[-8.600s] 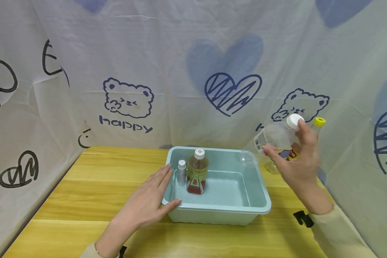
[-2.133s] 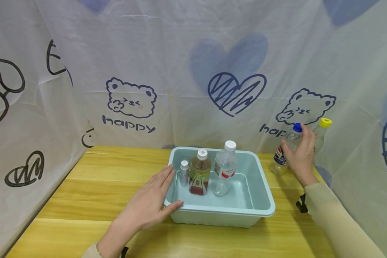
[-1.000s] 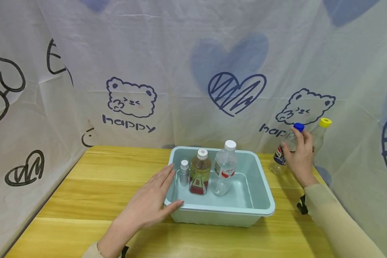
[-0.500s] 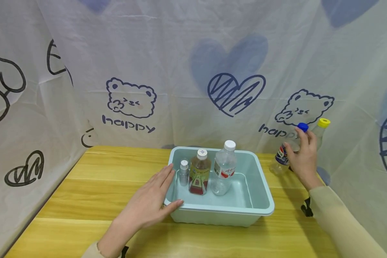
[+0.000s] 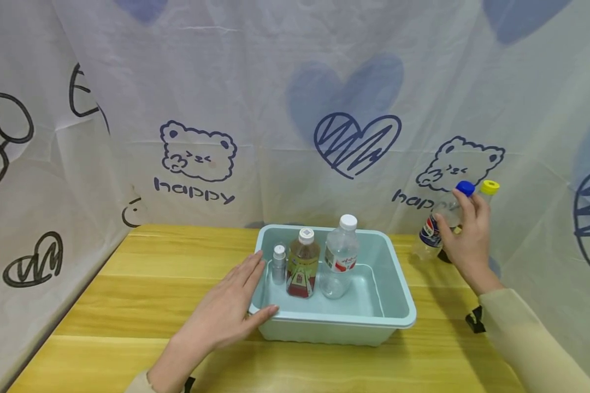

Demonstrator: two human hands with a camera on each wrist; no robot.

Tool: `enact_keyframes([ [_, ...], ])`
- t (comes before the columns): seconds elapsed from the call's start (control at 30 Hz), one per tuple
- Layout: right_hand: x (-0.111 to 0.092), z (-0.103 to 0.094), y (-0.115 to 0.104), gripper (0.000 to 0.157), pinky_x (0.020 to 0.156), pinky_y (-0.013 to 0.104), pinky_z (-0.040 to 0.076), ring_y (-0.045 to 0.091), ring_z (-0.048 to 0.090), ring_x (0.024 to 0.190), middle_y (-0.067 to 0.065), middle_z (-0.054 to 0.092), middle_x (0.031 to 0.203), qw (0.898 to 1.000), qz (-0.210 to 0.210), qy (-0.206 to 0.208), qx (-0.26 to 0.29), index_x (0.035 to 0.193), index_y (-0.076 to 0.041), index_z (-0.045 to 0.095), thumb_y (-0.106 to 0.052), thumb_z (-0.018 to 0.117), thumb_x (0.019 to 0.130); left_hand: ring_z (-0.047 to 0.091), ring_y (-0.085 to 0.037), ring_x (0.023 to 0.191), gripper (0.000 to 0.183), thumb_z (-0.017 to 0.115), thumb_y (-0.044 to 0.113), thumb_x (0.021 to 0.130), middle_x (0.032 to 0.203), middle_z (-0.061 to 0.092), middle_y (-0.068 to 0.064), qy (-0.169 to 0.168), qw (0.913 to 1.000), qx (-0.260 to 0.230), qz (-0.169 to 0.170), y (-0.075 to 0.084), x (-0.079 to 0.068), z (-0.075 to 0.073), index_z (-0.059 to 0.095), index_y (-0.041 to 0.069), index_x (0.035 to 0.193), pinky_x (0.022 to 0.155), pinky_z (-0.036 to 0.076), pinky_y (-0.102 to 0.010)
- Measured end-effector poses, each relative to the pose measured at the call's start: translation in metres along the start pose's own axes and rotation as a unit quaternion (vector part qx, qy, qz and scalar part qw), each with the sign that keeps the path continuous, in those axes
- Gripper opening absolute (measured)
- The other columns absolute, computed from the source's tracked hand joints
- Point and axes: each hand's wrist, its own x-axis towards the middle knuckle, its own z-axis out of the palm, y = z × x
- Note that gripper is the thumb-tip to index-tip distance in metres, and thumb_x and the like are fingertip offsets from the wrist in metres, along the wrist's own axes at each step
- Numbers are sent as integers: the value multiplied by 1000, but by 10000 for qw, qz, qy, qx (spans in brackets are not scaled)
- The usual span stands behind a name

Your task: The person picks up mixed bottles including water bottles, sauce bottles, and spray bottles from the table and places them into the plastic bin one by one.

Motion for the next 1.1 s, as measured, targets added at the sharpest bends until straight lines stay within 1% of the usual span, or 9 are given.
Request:
enact_keyframes([
  [0.07, 1, -2, -3, 72, 81, 24, 42, 42, 51, 122, 27, 41, 151, 10000, -54, 15, -22, 151, -14, 50, 0, 81, 88, 26, -32, 157, 92, 46, 68, 102, 171, 23, -16, 17, 10000, -6, 8, 0, 0, 1, 32, -2, 161, 125, 32, -49],
  [0.2, 3, -8, -10, 72, 77, 20, 40, 42, 50, 123, 26, 41, 151, 9999, -163, -23, -42, 151, -13, 50, -1, 81, 88, 25, -31, 157, 93, 46, 68, 102, 171, 23, -16, 4, 10000, -1, 3, 0, 0, 1, 31, -1, 161, 125, 31, -48],
  [0.27, 4, -11, -14, 72, 81, 18, 42, 41, 50, 123, 26, 41, 152, 9997, -218, -59, -38, 151, -13, 50, -1, 81, 88, 26, -32, 157, 93, 46, 68, 102, 171, 23, -17, 9, 10000, 7, 10, 0, -1, 1, 32, -2, 161, 125, 31, -49],
  [0.33, 5, -14, -19, 72, 90, 23, 46, 42, 49, 125, 27, 40, 152, 9996, -279, -92, -9, 152, -13, 49, -1, 81, 88, 26, -32, 157, 92, 46, 68, 102, 171, 23, -17, 8, 10000, 9, 11, 0, -1, 2, 32, -2, 161, 125, 31, -49],
  [0.47, 8, -19, -27, 73, 104, 48, 50, 44, 47, 129, 27, 39, 152, 9989, -446, -96, 67, 152, -14, 49, -1, 80, 87, 26, -32, 157, 93, 45, 68, 102, 171, 22, -16, -6, 10000, 2, 9, 0, 0, 2, 31, -1, 161, 125, 31, -48],
  [0.67, 11, -26, -38, 75, 111, 60, 48, 45, 45, 135, 25, 38, 155, 9980, -605, -137, 148, 154, -16, 48, -1, 79, 87, 22, -30, 158, 92, 45, 68, 102, 172, 20, -15, -77, 10000, -9, -28, 0, 0, 1, 29, 0, 162, 126, 29, -47],
  [0.87, 13, -32, -47, 67, 111, 49, 49, 45, 47, 134, 28, 40, 154, 9969, -745, -57, 239, 152, -13, 50, -10, 77, 91, 23, -31, 158, 93, 44, 69, 102, 172, 21, -16, -49, 10000, -21, -47, 0, 0, 1, 30, 0, 162, 125, 30, -49],
  [1.0, 14, -36, -53, 59, 112, 43, 49, 43, 49, 133, 28, 42, 152, 9961, -834, 53, 286, 150, -12, 52, -34, 70, 99, 23, -30, 158, 93, 45, 69, 101, 172, 20, -15, -44, 10000, -30, -52, 0, 0, 1, 30, 0, 162, 125, 30, -48],
  [1.1, 16, -38, -58, 63, 112, 28, 45, 42, 50, 132, 28, 44, 150, 9952, -899, 147, 352, 149, -12, 53, -50, 64, 101, 23, -31, 158, 94, 45, 69, 101, 172, 20, -15, -25, 10000, -29, -35, 0, -1, 1, 29, 0, 162, 125, 29, -48],
])
